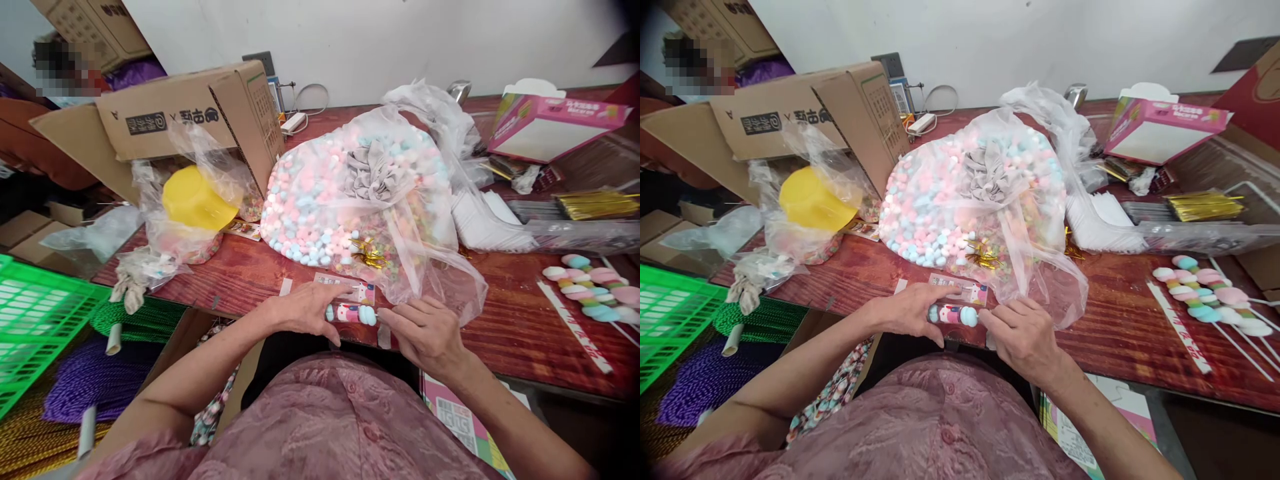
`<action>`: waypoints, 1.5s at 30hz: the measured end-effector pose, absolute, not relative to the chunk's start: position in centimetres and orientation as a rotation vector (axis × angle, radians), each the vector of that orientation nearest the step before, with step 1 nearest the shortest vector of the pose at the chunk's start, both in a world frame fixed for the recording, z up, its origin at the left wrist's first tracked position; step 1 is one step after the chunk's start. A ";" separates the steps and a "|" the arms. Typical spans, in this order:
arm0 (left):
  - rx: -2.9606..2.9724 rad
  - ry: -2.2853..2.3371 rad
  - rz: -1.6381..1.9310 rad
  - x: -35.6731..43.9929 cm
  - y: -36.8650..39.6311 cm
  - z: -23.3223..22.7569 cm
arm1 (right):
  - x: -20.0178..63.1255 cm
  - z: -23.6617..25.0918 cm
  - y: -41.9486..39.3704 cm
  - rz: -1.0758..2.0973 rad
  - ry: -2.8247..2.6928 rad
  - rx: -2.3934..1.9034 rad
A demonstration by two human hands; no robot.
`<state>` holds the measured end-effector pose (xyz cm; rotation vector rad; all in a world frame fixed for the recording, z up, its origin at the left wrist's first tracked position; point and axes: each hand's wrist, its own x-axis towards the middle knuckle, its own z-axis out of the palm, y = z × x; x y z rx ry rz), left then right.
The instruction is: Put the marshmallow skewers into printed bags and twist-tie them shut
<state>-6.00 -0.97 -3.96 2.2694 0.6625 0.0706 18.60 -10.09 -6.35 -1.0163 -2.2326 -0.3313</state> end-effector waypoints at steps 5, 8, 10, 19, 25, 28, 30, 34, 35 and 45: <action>1.918 0.617 -0.034 -6.7 -1.0 -4.2 | 19.3 -5.0 -10.2 -0.420 -2.233 -0.944; 1.629 0.522 -0.104 -6.1 -1.6 -4.6 | 19.2 -4.4 -10.4 -0.420 -2.245 -0.866; 1.495 0.509 -0.186 -5.7 -2.1 -5.0 | 19.0 -4.1 -10.4 -0.406 -2.275 -0.827; 1.641 0.565 -0.031 -4.3 -3.1 -6.0 | 16.5 -5.2 -10.8 0.102 -2.377 -1.131; 1.668 0.584 -0.022 -4.5 -3.0 -5.5 | 16.9 -3.8 -10.2 0.148 -2.365 -1.074; 1.721 0.600 -0.099 -4.6 -2.9 -5.3 | 17.7 -2.5 -9.5 0.056 -2.403 -0.976; 1.709 0.574 -0.134 -4.5 -2.9 -5.1 | 17.9 -2.0 -9.2 0.069 -2.436 -0.938; 1.572 0.592 -0.148 -4.1 -3.1 -4.8 | 17.4 -2.0 -8.9 0.182 -2.458 -0.904; 1.527 0.608 -0.147 -4.1 -3.2 -4.8 | 17.2 -2.3 -8.9 0.202 -2.466 -0.909; 1.458 0.641 0.112 -4.4 -2.9 -5.4 | 17.9 -3.2 -8.4 0.320 -2.324 -1.069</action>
